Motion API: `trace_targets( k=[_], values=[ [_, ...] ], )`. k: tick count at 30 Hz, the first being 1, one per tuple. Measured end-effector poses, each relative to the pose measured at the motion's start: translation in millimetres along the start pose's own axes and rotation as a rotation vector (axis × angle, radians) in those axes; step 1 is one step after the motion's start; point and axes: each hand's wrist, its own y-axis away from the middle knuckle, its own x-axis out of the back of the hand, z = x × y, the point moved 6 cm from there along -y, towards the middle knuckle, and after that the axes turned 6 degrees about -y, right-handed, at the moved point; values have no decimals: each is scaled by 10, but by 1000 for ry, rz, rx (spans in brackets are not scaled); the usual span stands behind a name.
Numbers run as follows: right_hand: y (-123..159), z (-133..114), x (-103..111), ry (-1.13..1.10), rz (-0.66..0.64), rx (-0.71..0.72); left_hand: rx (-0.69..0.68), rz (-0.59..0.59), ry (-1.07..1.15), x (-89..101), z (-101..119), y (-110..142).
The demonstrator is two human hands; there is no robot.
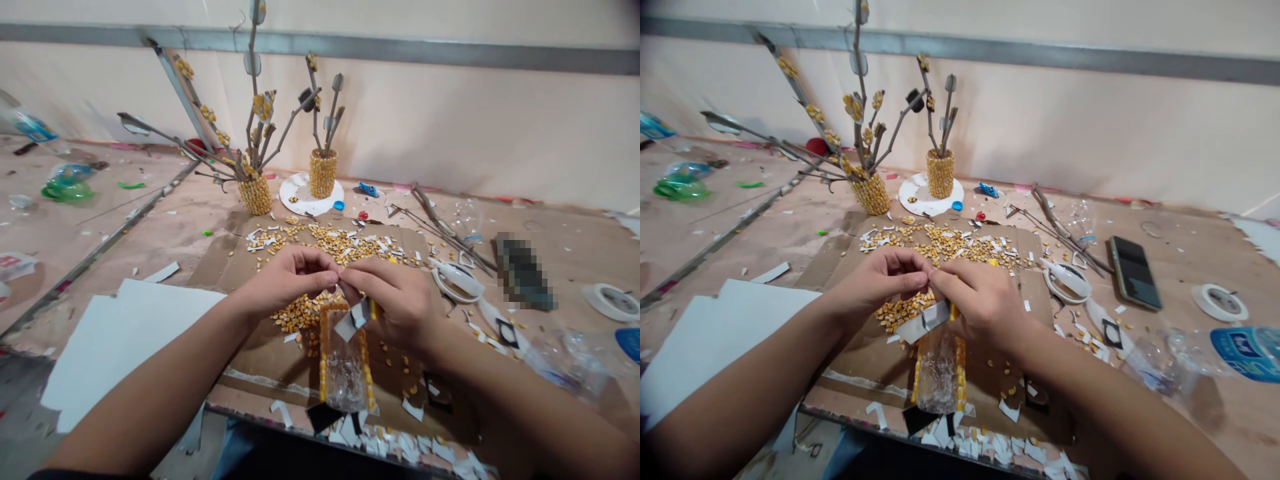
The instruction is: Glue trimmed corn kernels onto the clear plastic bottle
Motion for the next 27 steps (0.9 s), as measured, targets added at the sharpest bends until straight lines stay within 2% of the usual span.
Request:
trace_targets(
  k=[4, 8, 12, 17, 20, 24, 27],
  values=[
    [-11, -21, 26, -34, 108, 18, -54, 10, 48, -19, -21, -11],
    [-18, -46, 34, -31, 131, 40, -53, -22, 103, -67, -102, -29],
    [-11, -50, 35, 4, 113, 58, -62, -26, 89, -63, -122, -44],
    [29, -56, -5, 22, 79, 110, -85, 1, -37, 1, -91, -52],
    [21, -10, -11, 1, 56, 50, -112, 23, -36, 20, -85, -51],
    [-10, 93, 2, 60, 18, -114, -174, 44, 106, -5, -76, -37],
    [-12, 108, -29, 102, -46, -164, -197, 68, 166, -43, -81, -14]
  ],
)
